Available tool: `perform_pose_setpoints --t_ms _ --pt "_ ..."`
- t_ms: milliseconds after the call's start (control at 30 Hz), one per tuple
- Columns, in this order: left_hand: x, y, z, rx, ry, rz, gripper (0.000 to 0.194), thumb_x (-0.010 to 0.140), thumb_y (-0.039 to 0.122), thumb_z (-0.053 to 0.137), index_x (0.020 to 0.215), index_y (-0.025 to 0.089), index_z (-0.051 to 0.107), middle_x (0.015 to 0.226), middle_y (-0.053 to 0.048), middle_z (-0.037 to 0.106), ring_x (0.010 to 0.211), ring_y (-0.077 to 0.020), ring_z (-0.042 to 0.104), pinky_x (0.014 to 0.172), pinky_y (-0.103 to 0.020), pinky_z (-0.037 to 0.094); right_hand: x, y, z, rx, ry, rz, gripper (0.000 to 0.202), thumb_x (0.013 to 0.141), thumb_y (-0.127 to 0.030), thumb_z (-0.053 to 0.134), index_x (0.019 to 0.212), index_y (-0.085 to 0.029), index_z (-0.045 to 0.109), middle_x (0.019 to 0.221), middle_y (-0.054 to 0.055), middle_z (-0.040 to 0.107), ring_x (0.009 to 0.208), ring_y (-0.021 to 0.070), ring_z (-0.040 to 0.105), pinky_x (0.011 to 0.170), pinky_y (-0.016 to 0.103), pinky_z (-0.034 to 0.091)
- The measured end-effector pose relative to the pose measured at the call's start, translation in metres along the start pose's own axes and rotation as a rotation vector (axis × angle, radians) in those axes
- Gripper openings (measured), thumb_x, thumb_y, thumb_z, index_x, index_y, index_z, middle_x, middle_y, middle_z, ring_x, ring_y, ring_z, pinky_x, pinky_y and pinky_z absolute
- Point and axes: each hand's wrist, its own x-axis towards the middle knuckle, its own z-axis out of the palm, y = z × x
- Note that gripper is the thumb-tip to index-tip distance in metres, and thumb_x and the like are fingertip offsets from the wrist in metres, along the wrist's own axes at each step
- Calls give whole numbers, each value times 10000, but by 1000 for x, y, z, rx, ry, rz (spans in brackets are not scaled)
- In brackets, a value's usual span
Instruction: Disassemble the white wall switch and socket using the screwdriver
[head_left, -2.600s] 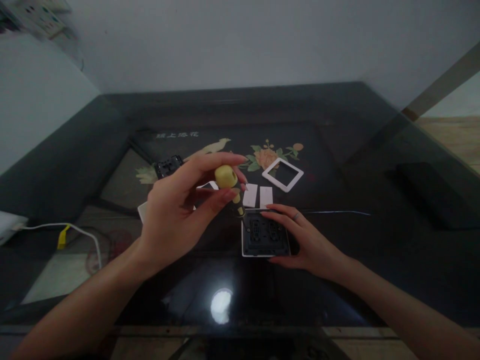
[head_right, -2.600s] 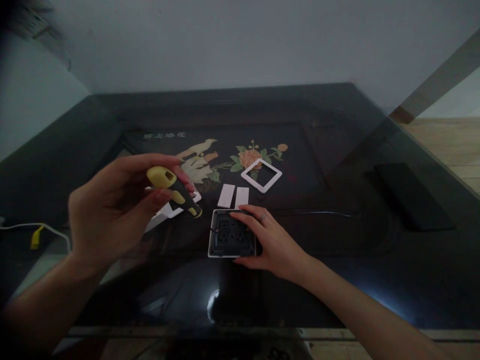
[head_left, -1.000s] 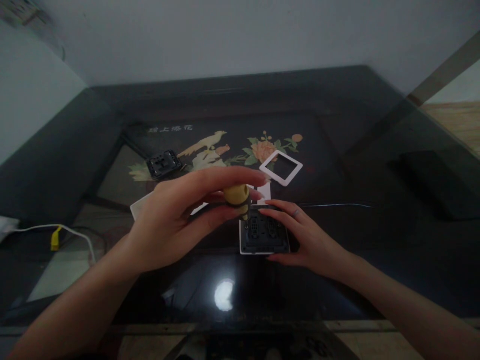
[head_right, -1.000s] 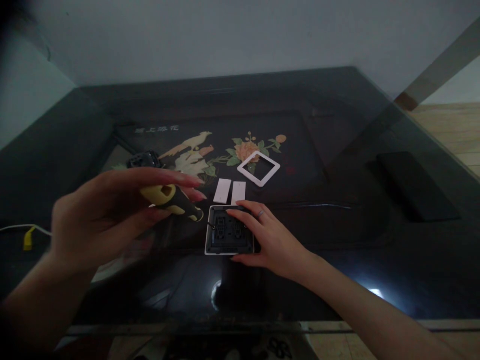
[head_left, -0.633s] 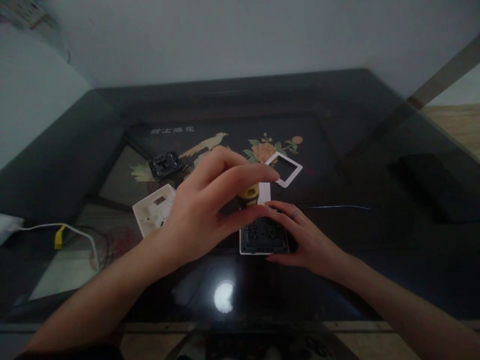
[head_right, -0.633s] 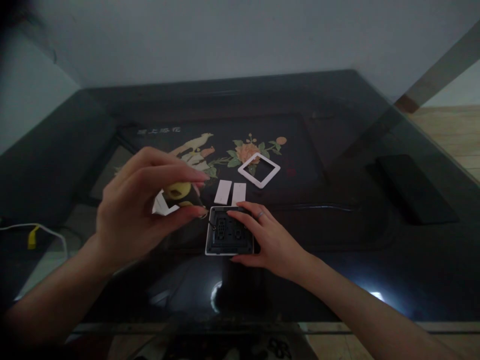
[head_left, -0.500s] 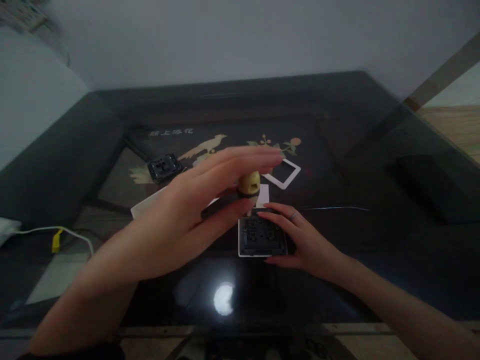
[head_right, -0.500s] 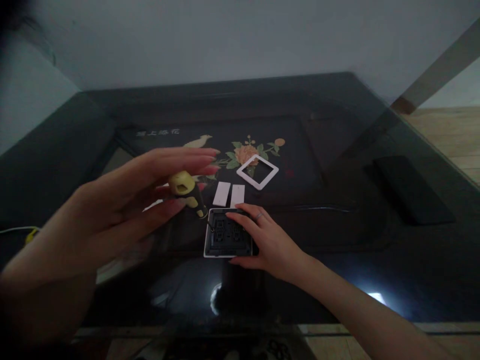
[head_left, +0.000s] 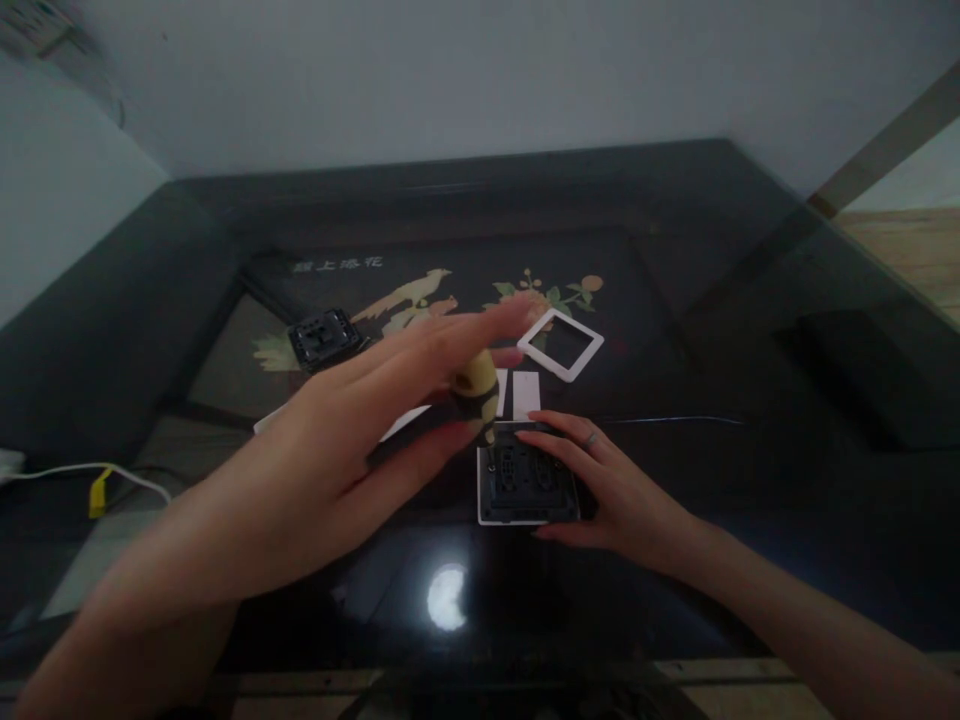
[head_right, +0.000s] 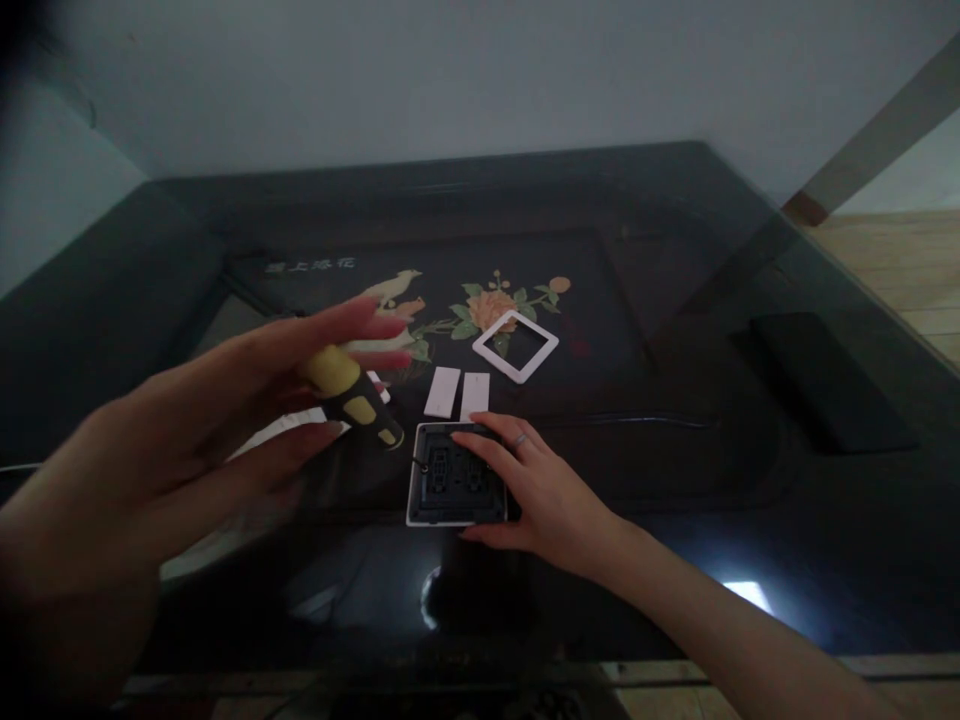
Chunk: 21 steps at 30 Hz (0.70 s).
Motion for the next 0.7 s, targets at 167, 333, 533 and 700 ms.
perform_pose_setpoints --t_ms 167,333,533,700 --pt "-7 -10 5 81 144 127 537 798 243 784 1286 384 611 1055 29 755 855 -214 736 842 -324 601 1 -2 -2 -13 -6 8 755 794 -363 745 1436 -242 367 1503 159 380 1396 309 381 1114 541 404" --pt "-5 -6 8 123 244 222 384 803 310 780 1174 346 692 999 -11 742 812 -217 709 734 -308 608 1 -2 -2 -25 -8 0 767 785 -374 757 1431 -232 369 1492 164 390 1385 309 391 1112 531 410" --pt "-3 10 -5 103 21 42 415 945 156 565 1327 316 583 1271 24 685 1145 -208 662 1029 -348 534 0 0 0 -31 13 -27 776 785 -354 761 1435 -224 358 1488 165 385 1374 298 395 1109 520 415" --pt "-1 -4 9 112 189 251 341 832 186 759 1155 238 660 1041 16 737 907 -135 698 856 -212 573 1 0 -1 -43 12 -39 776 775 -360 771 1423 -211 372 1489 174 385 1381 303 386 1111 518 411"
